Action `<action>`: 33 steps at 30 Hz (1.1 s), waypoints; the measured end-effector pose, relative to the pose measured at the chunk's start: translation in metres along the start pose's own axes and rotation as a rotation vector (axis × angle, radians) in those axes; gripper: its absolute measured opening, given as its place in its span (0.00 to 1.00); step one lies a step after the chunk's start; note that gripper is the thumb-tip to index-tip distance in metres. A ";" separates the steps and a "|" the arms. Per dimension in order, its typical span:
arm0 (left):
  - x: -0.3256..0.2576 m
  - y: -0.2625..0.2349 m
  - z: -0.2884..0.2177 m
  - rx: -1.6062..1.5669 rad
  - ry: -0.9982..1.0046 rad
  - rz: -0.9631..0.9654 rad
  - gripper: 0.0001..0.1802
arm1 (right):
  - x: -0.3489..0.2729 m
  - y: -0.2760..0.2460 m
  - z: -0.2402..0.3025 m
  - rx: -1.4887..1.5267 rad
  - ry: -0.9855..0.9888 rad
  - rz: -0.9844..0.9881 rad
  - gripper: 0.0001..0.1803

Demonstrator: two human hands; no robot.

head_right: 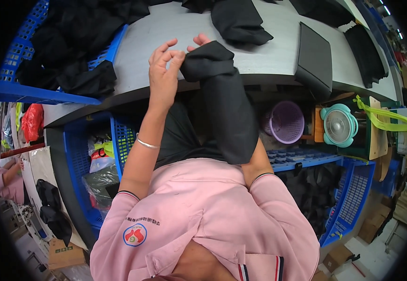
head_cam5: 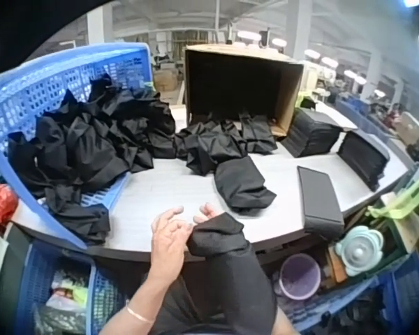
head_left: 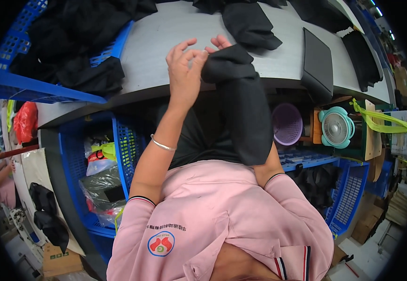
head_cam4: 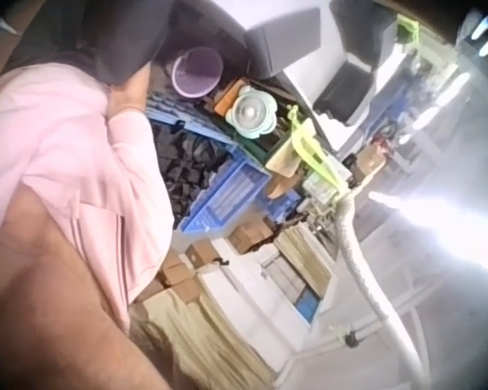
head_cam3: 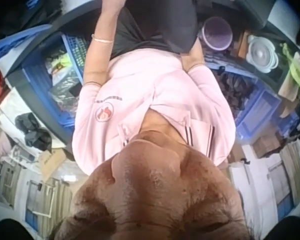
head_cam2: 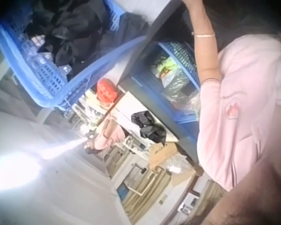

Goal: Inspecting, folding, and sorting black fabric garment pieces at a factory workstation.

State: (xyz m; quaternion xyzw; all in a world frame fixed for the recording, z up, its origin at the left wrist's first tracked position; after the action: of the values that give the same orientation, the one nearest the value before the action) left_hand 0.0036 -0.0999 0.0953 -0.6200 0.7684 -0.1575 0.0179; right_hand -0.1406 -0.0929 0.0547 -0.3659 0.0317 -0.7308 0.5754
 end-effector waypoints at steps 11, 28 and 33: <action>-0.026 -0.004 -0.022 0.028 0.215 -0.352 0.25 | 0.026 -0.015 0.036 0.982 0.343 -0.427 0.21; -0.027 0.005 -0.010 -0.394 -0.146 -0.015 0.10 | 0.016 0.025 0.035 1.034 0.046 -0.471 0.07; 0.027 -0.019 0.012 -0.314 -0.088 -0.239 0.11 | -0.055 0.053 0.062 0.676 0.449 -0.053 0.16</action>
State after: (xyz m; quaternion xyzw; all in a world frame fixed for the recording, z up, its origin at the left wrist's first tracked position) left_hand 0.0183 -0.1316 0.0931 -0.7081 0.7031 -0.0097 -0.0642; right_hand -0.0578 -0.0397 0.0482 0.0118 -0.0948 -0.7764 0.6230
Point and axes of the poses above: each hand's wrist, its own x-axis towards the middle knuckle, its own y-axis out of the palm, z = x × y, the point moved 2 cm from there along x, towards the middle knuckle, and after that the axes turned 13 degrees about -y, right-handed, at the moved point
